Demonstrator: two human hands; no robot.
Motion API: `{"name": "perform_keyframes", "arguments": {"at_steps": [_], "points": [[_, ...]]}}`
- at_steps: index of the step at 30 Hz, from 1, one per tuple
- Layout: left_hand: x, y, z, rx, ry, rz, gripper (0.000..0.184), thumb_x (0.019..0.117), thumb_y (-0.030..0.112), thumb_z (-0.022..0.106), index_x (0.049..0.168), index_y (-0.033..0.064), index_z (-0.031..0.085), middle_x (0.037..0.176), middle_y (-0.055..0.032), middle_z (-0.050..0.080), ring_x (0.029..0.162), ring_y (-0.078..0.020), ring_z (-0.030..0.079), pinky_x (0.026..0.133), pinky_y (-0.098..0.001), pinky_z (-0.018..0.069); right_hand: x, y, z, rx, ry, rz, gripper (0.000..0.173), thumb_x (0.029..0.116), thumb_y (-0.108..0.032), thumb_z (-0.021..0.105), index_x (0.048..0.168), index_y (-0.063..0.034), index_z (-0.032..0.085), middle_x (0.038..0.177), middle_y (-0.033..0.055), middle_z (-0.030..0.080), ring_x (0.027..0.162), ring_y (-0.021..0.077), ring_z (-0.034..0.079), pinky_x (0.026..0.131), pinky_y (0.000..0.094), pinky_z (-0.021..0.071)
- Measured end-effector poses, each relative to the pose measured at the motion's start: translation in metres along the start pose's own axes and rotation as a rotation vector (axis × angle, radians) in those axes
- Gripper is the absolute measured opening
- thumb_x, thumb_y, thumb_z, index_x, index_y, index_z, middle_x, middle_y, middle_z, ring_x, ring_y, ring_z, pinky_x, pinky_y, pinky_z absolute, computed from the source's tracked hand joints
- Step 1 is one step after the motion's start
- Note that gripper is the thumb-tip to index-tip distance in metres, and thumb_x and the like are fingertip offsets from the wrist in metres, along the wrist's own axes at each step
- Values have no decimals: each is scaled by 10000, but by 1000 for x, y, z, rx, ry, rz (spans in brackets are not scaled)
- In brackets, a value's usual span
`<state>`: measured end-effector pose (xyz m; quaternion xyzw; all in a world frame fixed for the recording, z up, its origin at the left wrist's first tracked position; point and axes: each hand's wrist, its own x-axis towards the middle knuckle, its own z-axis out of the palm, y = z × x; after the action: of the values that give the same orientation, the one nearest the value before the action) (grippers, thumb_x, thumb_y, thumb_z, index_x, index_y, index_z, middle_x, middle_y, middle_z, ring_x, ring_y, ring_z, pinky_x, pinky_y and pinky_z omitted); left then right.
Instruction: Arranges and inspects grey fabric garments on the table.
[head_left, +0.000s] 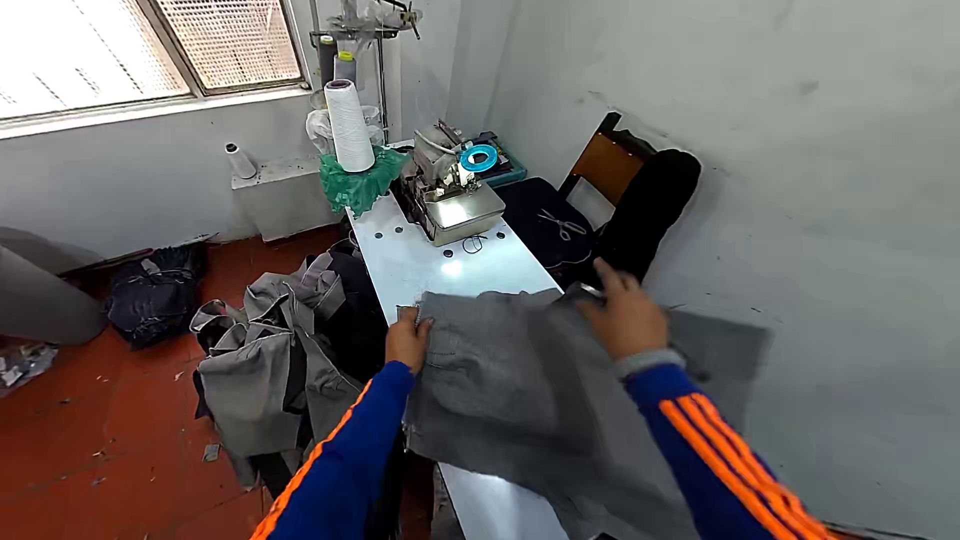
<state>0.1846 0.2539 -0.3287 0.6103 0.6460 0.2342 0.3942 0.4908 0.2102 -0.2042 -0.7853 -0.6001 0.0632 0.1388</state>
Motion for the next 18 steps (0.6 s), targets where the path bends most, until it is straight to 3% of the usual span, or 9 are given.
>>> {"name": "perform_keyframes", "arguments": {"at_steps": [2, 4, 6, 7, 9, 11, 13, 16, 18], "points": [[19, -12, 21, 49, -11, -86, 379, 1046, 296, 596, 1309, 30, 659, 1187, -238, 707, 1157, -395, 671, 1046, -584, 487, -15, -4, 53, -4, -143, -17, 640, 983, -334, 687, 1543, -119, 462, 1406, 286, 564, 954, 505, 687, 781, 697, 539], [19, -29, 27, -51, 95, -96, 317, 1034, 231, 618, 1244, 0, 672, 1158, -227, 697, 1123, -367, 664, 1036, -546, 495, -38, 9, 116, -28, -305, -37, 648, 996, -454, 620, 1549, -156, 462, 1446, 232, 560, 932, 463, 709, 770, 666, 559], [14, -61, 23, -180, 182, -152, 319, 1055, 192, 574, 1293, -16, 618, 1202, -215, 672, 1121, -330, 662, 1019, -504, 520, -50, 35, 172, -83, -413, -21, 696, 992, -552, 552, 1565, -172, 440, 1558, 190, 467, 960, 457, 711, 779, 666, 560], [7, -87, 21, -185, 158, -209, 343, 1070, 166, 531, 1352, -24, 572, 1275, -226, 653, 1189, -330, 645, 1059, -493, 504, -50, 47, 188, -105, -444, -7, 722, 990, -576, 543, 1576, -173, 420, 1606, 177, 408, 972, 463, 708, 782, 671, 560], [-21, -146, 26, -60, -76, -280, 433, 1028, 27, 498, 1457, -29, 474, 1433, -237, 562, 1331, -340, 564, 1135, -476, 453, -38, 51, 189, -142, -497, 35, 765, 978, -617, 550, 1593, -192, 386, 1629, 189, 360, 994, 475, 698, 802, 676, 554], [-62, -183, 48, 115, -399, -281, 723, 868, -85, 631, 1547, 29, 409, 1611, -232, 362, 1464, -408, 397, 1194, -549, 365, -32, 32, 165, -159, -564, 62, 683, 1017, -589, 504, 1568, -194, 412, 1528, 258, 443, 1014, 480, 684, 843, 661, 547], [-88, -200, 75, 231, -538, -267, 843, 827, 34, 768, 1579, 96, 393, 1696, -172, 206, 1536, -434, 239, 1209, -616, 292, -39, 3, 133, -108, -641, -1, 481, 1086, -396, 434, 1495, -151, 497, 1395, 267, 541, 1058, 450, 674, 888, 628, 540], [-95, -201, 78, 291, -420, -197, 497, 938, 112, 667, 1425, 54, 590, 1566, -172, 470, 1521, -414, 294, 1234, -617, 217, -71, -44, 96, 81, -820, -241, 372, 1086, -226, 465, 1384, -46, 598, 1265, 252, 635, 1149, 400, 640, 1011, 577, 485], [-96, -191, 50, 310, -458, -230, 416, 1002, 108, 578, 1414, 55, 592, 1432, -220, 587, 1408, -419, 474, 1197, -592, 323, -99, -71, 102, 155, -885, -389, 345, 1069, -246, 505, 1276, -23, 668, 1187, 224, 683, 1119, 370, 657, 1016, 554, 487]]}}
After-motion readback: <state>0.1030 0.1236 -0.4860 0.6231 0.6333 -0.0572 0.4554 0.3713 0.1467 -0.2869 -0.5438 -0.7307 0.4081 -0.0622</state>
